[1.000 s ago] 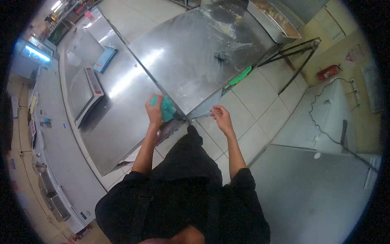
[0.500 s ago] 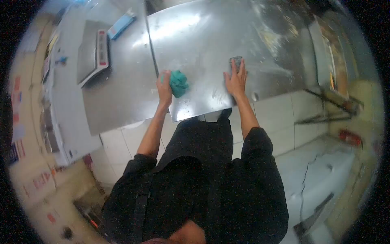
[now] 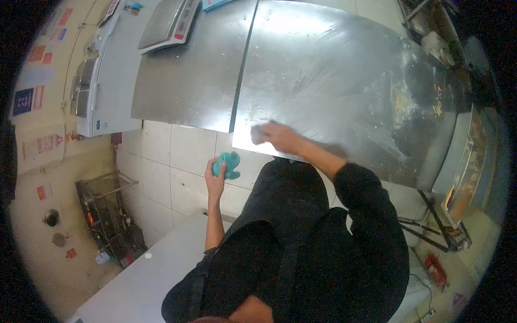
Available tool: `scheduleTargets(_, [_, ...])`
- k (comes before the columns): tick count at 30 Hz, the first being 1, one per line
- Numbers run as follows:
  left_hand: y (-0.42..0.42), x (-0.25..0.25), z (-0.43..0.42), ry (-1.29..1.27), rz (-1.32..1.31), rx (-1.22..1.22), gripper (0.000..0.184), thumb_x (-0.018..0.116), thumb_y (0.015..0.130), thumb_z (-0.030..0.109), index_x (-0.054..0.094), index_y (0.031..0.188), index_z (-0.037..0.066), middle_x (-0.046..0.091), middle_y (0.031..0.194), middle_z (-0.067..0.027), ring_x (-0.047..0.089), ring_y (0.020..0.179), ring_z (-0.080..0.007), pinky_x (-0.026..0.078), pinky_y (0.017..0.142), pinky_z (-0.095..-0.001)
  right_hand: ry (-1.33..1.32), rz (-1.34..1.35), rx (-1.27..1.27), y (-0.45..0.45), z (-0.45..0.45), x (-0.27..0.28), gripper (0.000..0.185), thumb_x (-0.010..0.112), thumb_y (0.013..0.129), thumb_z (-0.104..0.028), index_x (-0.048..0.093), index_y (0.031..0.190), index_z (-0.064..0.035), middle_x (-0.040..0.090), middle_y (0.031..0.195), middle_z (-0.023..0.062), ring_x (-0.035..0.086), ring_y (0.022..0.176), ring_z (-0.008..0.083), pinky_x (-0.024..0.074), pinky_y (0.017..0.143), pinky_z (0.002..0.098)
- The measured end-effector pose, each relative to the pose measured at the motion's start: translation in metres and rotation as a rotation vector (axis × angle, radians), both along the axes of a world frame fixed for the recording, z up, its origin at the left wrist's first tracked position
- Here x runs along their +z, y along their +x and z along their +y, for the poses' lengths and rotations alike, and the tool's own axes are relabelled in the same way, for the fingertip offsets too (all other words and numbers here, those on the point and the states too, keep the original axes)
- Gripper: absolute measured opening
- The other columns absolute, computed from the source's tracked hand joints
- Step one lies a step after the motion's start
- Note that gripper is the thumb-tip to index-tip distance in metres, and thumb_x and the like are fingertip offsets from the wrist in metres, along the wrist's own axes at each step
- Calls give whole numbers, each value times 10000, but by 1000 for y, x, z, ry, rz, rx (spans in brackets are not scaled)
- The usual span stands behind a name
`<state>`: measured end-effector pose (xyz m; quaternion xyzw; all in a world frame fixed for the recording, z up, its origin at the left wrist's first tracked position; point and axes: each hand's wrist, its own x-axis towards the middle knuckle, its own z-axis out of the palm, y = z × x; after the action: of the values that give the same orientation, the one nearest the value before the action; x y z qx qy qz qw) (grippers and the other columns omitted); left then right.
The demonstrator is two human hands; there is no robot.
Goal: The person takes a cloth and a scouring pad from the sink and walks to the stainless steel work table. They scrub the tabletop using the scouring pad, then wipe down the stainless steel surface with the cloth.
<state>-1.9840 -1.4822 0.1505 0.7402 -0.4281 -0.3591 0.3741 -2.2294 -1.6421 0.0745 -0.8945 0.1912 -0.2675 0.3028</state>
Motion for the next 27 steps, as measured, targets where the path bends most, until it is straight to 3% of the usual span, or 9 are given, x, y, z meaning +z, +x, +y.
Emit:
scheduleTargets(2, [12,-25,27,4,-85,76,342,644,907,278,600,1077,-17,636,952,-110,582,889,-171,482,800,-317,-47,44,-45,24,-50,-17,391,529,771,12,615,1137,-96,594,1147,146,561,1074,336,471,928,410])
scheduleTargets(6, [25,-66,87,86,-53,140,299,672,885,220,596,1058,-11,650,894,-134,610,827,-216,495,790,-341,-206,-74,-568,58,-149,-13,269,578,781,-36,628,1042,-72,595,1084,191,551,1002,391,461,875,456])
scheduleTargets(9, [26,-92,130,240,-38,267,288,665,892,245,605,1022,-5,655,879,-139,611,805,-210,500,766,-352,-81,-8,-521,84,-115,-9,118,607,796,-129,630,883,-52,618,912,173,574,889,360,462,804,461])
scheduleTargets(10, [29,-110,146,232,-24,269,288,665,892,245,605,1022,-5,655,879,-139,611,805,-210,500,766,-352,-87,-50,-376,97,-89,-48,112,625,788,-145,618,854,-54,607,872,174,577,889,341,458,777,456])
scheduleTargets(13, [36,-171,201,283,244,344,323,670,890,296,608,996,-2,659,877,-142,610,789,-202,503,738,-349,-106,-99,-207,106,8,1,166,640,807,-207,636,907,-75,617,823,102,602,799,285,481,753,436])
scheduleTargets(16, [51,-186,231,426,135,304,360,679,879,334,609,981,-4,657,856,-137,614,785,-195,506,727,-336,-261,-57,-163,89,-47,-36,128,624,829,-156,616,889,-44,594,826,122,569,795,315,450,745,446])
scheduleTargets(20, [58,-174,233,533,80,272,385,673,877,358,612,979,-8,659,859,-150,629,806,-226,501,736,-369,-294,44,-744,63,-166,-10,153,596,869,-180,604,872,-27,601,817,145,564,796,346,441,736,468])
scheduleTargets(23, [80,-223,228,498,44,321,390,656,885,362,612,991,-11,663,881,-166,629,818,-257,494,754,-378,-103,303,-729,93,-100,-44,142,567,857,-188,597,841,-50,600,828,157,578,824,332,455,757,447])
scheduleTargets(27, [113,-238,194,467,115,260,380,636,896,355,610,1007,-8,661,897,-172,627,824,-277,489,765,-382,-162,107,-391,70,3,-16,147,620,809,-140,586,904,-34,586,838,153,571,817,325,459,770,449])
